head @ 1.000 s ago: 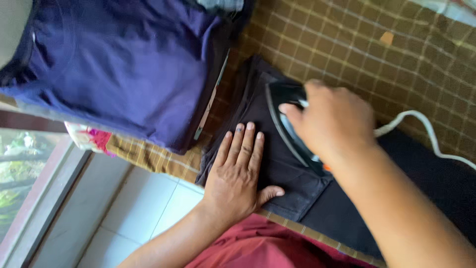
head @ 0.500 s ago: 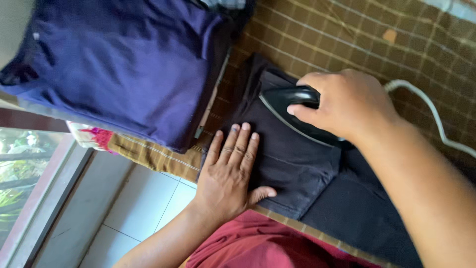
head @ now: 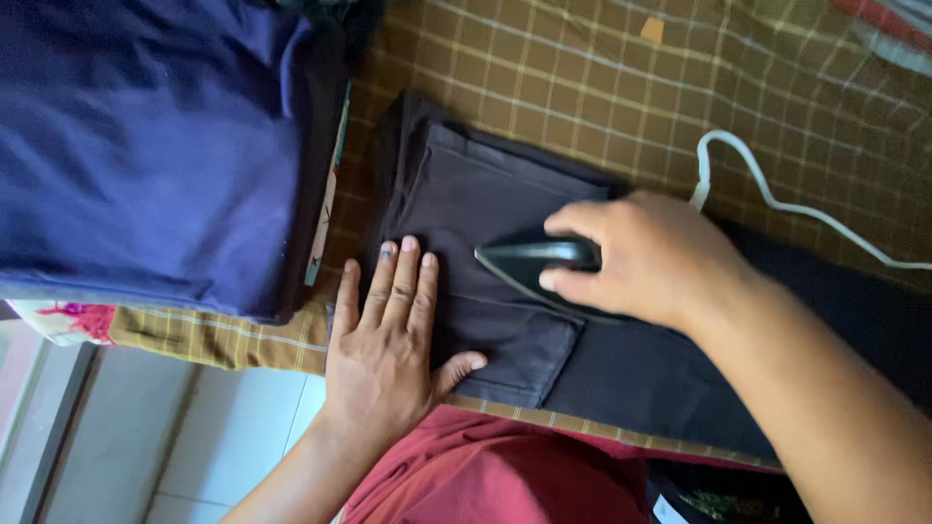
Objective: The person irons a dark t-shirt on a checkered tablecloth, smoothing the fabric and using a steam iron to remove wrinkles. They flip the shirt to iron the printed side and fold it neatly at the end.
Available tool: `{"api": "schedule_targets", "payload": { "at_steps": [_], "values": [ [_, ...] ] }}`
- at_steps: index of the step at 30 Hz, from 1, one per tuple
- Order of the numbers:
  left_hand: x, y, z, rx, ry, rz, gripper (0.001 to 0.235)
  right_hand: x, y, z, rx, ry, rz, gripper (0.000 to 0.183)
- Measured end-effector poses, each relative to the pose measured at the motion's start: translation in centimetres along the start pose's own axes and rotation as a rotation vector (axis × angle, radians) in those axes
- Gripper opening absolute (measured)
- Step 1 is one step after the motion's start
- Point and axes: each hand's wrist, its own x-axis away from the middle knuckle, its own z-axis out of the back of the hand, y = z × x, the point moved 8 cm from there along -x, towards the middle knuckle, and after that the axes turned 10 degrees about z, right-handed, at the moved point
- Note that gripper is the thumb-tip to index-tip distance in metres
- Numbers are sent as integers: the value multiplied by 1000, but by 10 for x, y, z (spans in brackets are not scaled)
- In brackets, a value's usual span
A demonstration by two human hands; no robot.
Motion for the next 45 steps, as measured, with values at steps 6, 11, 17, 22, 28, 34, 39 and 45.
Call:
{"api": "schedule_targets", "payload": {
  "at_steps": [6,11,17,22,28,34,39,45],
  "values": [
    [1,3,-6,-27,-26,18,105,0,-15,-13,65,150,169,53],
    [-15,23,3,-88,-26,76,119,1,-37,-7,93,217,92,52],
    [-10,28,-15,-3,-33,97,114,-10,-39,4,120,253,-45,50],
    [-9,24,-15,51,-10,102,111,-46,-63,27,173,375,24,46],
    [-8,24,-21,8,-31,105,110,-83,-73,41,151,464,8,45],
    [-10,19,-15,-8,-23,93,114,-113,-74,64,167,559,-1,48],
    [-48,11,45,324,142,119,66,-103,-46,55,36,343,-36,53],
    [-118,37,-20,649,-36,218,60,-28,0,38,14,259,-122,51]
  ]
}}
